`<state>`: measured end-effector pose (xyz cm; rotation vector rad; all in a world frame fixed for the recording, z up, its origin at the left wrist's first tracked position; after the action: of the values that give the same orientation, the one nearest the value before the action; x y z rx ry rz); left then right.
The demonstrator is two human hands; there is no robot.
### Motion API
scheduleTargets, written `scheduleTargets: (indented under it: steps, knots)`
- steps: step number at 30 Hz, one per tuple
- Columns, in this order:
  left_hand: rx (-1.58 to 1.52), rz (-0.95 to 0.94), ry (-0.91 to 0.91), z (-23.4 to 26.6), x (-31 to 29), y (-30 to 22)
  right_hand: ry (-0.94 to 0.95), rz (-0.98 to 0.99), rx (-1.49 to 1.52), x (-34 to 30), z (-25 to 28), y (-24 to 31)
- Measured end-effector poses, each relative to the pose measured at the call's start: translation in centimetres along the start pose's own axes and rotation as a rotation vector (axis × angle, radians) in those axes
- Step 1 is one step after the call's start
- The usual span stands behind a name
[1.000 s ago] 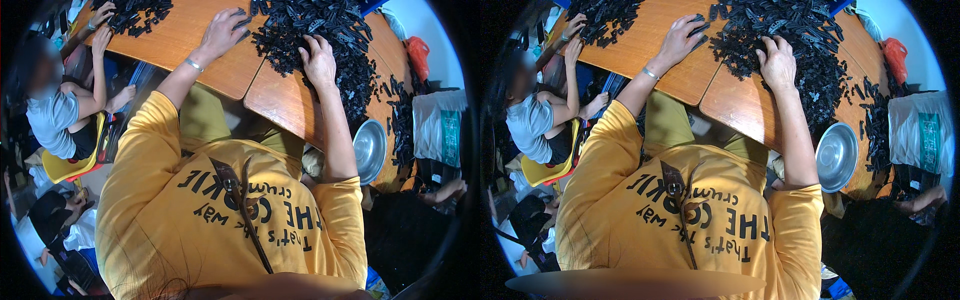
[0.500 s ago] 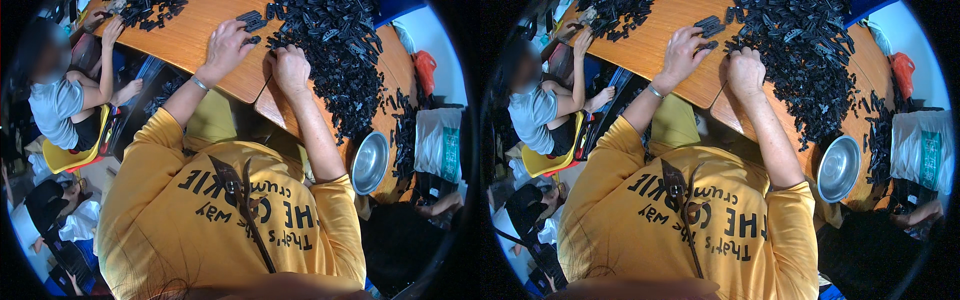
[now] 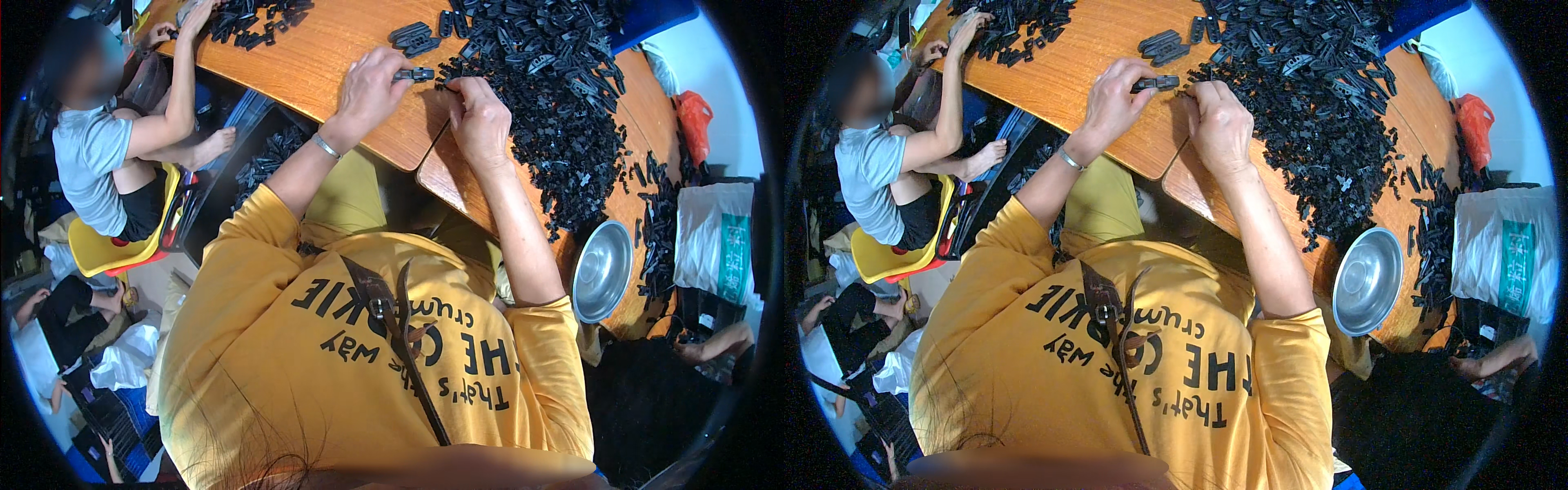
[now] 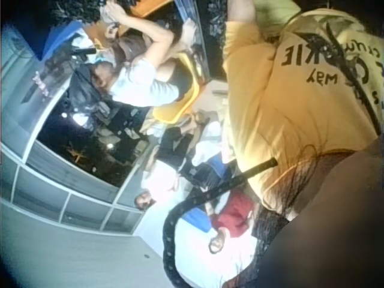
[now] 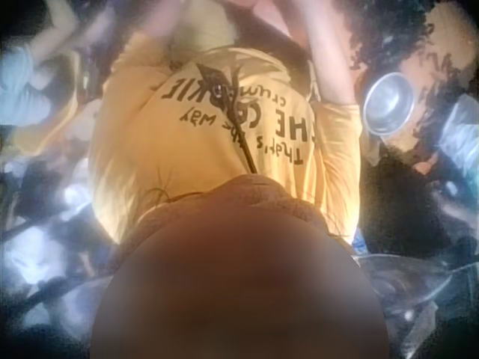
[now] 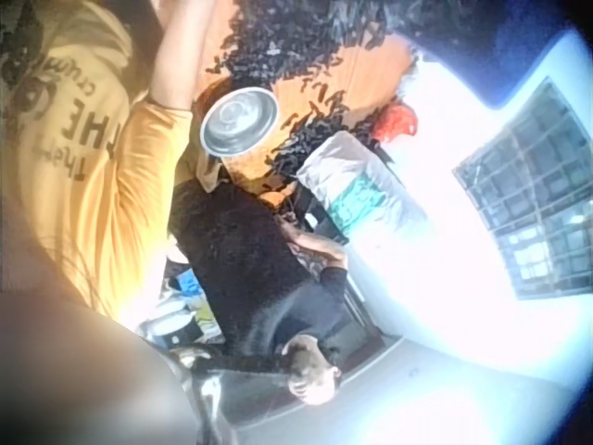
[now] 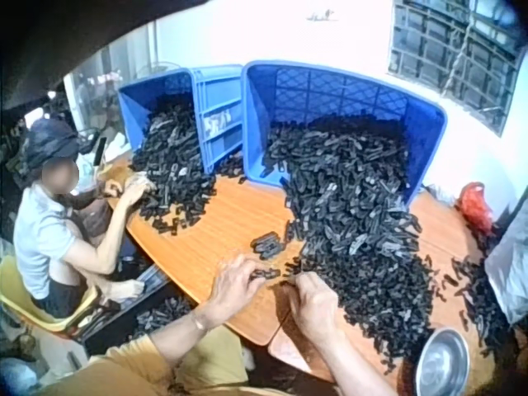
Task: The person assembles plastic components by picking up plastic parts from the table, attaching smaller pieces onto base parts by hand, and placing the assembled items down.
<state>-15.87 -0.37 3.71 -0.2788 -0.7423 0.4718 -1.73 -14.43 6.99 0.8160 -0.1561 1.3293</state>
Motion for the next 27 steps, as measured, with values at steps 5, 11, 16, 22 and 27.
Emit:
scheduleTargets:
  steps: [5,11,16,22,27]
  knots:
    - [-0.494,0.149,0.127,0.7,1.3,-3.1,-0.098,0.012,0.149,0.4,0.9,0.3]
    - [-0.883,0.258,0.168,-0.4,1.5,-3.0,-0.122,0.031,0.253,0.0,2.1,0.6]
    - [-0.942,0.309,0.232,-0.4,1.1,-2.9,-0.103,-0.005,0.299,-0.4,2.3,0.5]
    - [-1.015,0.333,0.320,-0.3,0.9,-3.4,-0.083,0.042,0.357,0.2,2.7,1.5]
    - [-1.007,0.322,0.376,-0.1,1.0,-3.4,-0.019,0.131,0.253,0.9,2.9,1.5]
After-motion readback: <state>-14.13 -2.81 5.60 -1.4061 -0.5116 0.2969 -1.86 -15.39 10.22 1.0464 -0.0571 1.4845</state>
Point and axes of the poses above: each hand's wrist, its own x-axis towards the middle knuckle, its own z-axis out of the back of the hand, y = z × x, the point moved 4 cm from there along x, towards the middle knuckle, and after that the axes turned 3 degrees about y, right-handed, at the moved point
